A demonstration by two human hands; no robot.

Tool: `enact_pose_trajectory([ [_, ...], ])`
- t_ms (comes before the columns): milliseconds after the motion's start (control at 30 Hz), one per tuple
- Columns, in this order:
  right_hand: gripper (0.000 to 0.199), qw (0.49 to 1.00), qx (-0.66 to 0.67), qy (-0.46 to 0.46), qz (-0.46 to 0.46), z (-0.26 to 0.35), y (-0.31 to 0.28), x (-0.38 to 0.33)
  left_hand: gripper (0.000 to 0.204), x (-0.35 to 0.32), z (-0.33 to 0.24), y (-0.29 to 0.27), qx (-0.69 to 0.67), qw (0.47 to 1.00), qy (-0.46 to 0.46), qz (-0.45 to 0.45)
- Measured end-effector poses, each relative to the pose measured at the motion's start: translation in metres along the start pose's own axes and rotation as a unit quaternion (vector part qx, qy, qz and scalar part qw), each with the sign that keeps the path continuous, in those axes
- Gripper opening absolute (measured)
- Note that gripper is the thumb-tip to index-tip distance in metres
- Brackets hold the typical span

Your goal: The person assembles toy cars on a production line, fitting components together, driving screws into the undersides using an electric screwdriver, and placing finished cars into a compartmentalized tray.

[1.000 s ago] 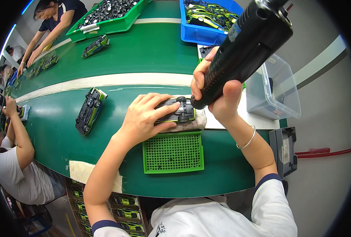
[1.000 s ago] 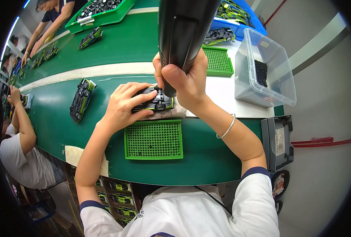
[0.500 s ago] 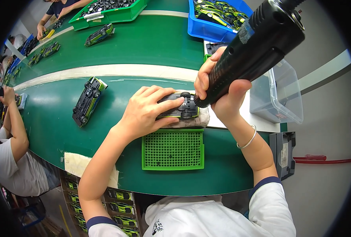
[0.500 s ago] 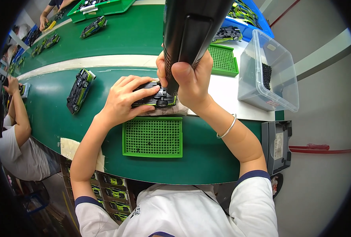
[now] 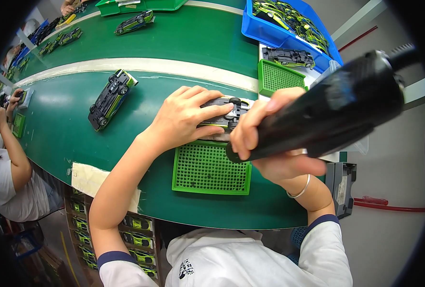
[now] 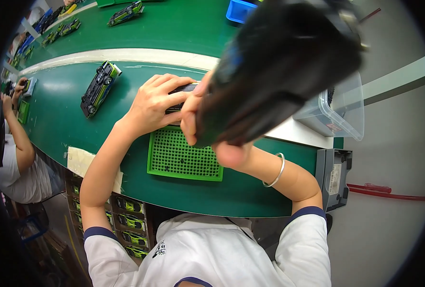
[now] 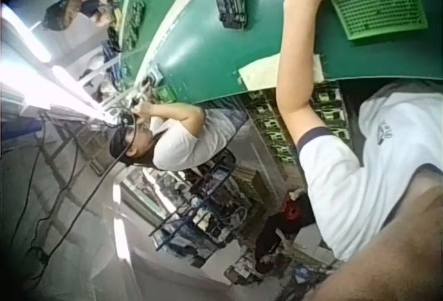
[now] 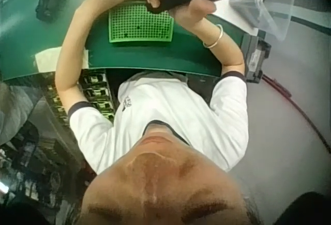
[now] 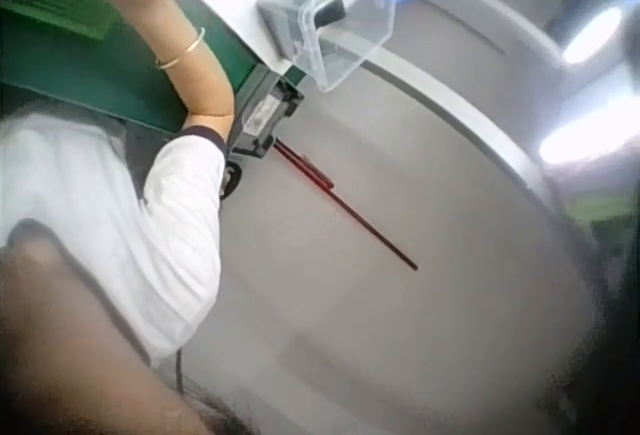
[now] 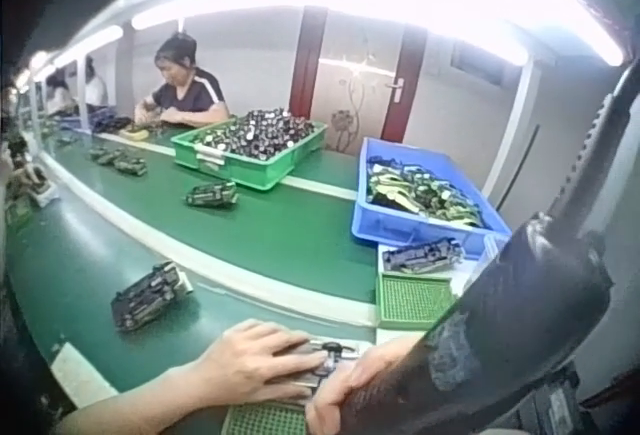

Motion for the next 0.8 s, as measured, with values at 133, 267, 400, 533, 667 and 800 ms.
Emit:
enact_pose_trajectory([
  [133, 0.083, 0.995, -0.025, 0.096, -0.009, -0.006, 0.006, -0.009, 0.040, 0.000, -0.002, 0.000, -0.008, 1.000, -0.005, -0.008],
  [267, 0.082, 0.994, -0.024, 0.108, -0.023, -0.013, 0.005, -0.014, 0.040, -0.001, -0.001, 0.000, -0.002, 1.000, 0.002, -0.007],
  [400, 0.082, 0.991, -0.029, 0.125, -0.038, -0.015, 0.004, -0.016, 0.042, 0.000, -0.001, -0.001, -0.002, 1.000, -0.003, 0.004],
  [533, 0.082, 0.994, -0.024, 0.107, -0.008, -0.018, 0.003, -0.015, 0.058, 0.001, 0.002, -0.007, -0.016, 1.000, 0.003, 0.023],
  [667, 0.082, 0.996, -0.001, 0.085, 0.008, -0.015, 0.006, -0.012, 0.089, -0.004, 0.023, -0.029, -0.189, 0.973, -0.111, 0.068],
  [800, 0.082, 0.995, 0.050, 0.077, 0.025, -0.010, 0.007, 0.007, 0.084, -0.017, 0.047, -0.031, -0.297, 0.920, -0.156, 0.203],
])
Point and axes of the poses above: each hand's wrist, its own x-axis towards the middle knuckle, its own y-axis out of the palm, z = x × y, the point moved 2 cm from there along x, towards the middle knuckle, and after that the axes turned 9 degrees about -y, right-handed, at the moved point
